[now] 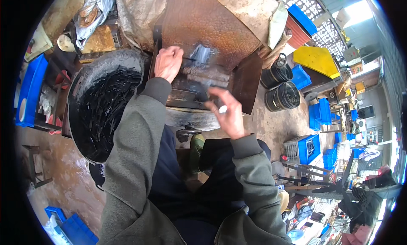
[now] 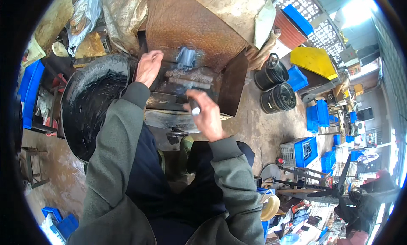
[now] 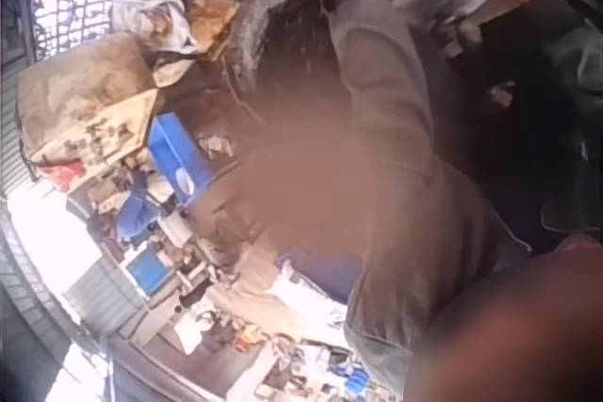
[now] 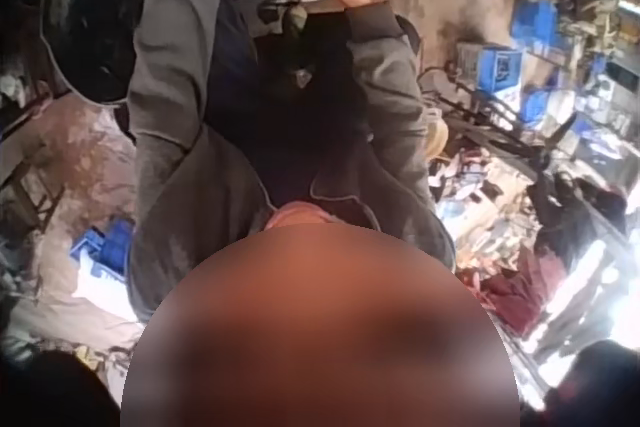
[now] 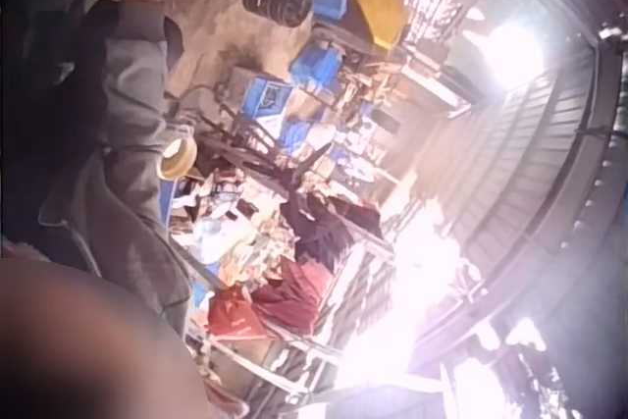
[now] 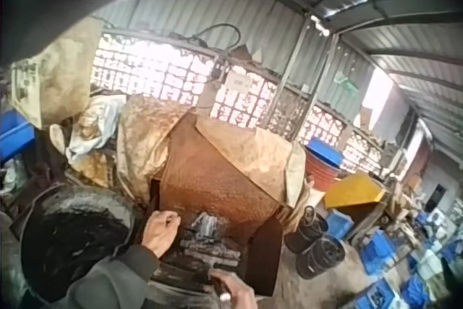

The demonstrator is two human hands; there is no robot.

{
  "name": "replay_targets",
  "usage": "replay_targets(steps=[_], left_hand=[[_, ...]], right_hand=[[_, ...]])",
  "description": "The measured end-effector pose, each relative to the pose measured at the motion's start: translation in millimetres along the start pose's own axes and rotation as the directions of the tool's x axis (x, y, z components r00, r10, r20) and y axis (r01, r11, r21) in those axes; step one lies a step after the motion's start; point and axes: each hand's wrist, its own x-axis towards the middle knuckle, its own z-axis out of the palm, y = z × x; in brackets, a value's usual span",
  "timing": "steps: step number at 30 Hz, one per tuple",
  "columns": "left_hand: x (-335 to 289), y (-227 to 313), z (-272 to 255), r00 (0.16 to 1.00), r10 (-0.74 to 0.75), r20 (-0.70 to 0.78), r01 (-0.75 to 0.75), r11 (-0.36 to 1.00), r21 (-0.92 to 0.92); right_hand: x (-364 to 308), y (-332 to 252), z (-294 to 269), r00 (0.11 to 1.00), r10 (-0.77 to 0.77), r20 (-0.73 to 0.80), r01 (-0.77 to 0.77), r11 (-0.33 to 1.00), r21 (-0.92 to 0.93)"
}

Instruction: Forging and measuring metal rods in a fabrication workshop.

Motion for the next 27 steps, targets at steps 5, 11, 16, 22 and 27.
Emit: replay_targets(steps=[5,11,16,22,27], left_hand=[[4,-2,21,0.891,0.362,-0.274,-0.334,0.931,0.146],[-7,17,22,0.935,0.274,-0.224,-0.254,0.960,0.115],[-11,20,14,0.971,0.200,-0.132,-0.192,0.979,0.074],[-5,18,8,0.977,0.175,-0.117,-0.174,0.984,0.019],[9,17,-15,0.985,0.106,-0.137,-0.138,0.958,-0.250]], right_hand=[[55,5,3,0.900,0.429,-0.081,-0.362,0.837,0.410],[127,45,0,0.885,0.448,-0.124,-0.355,0.825,0.440],[169,74,11,0.868,0.478,-0.134,-0.406,0.838,0.364],[183,87,18,0.873,0.471,-0.129,-0.404,0.845,0.350],[185,93,19,0.863,0.490,-0.125,-0.422,0.834,0.355]])
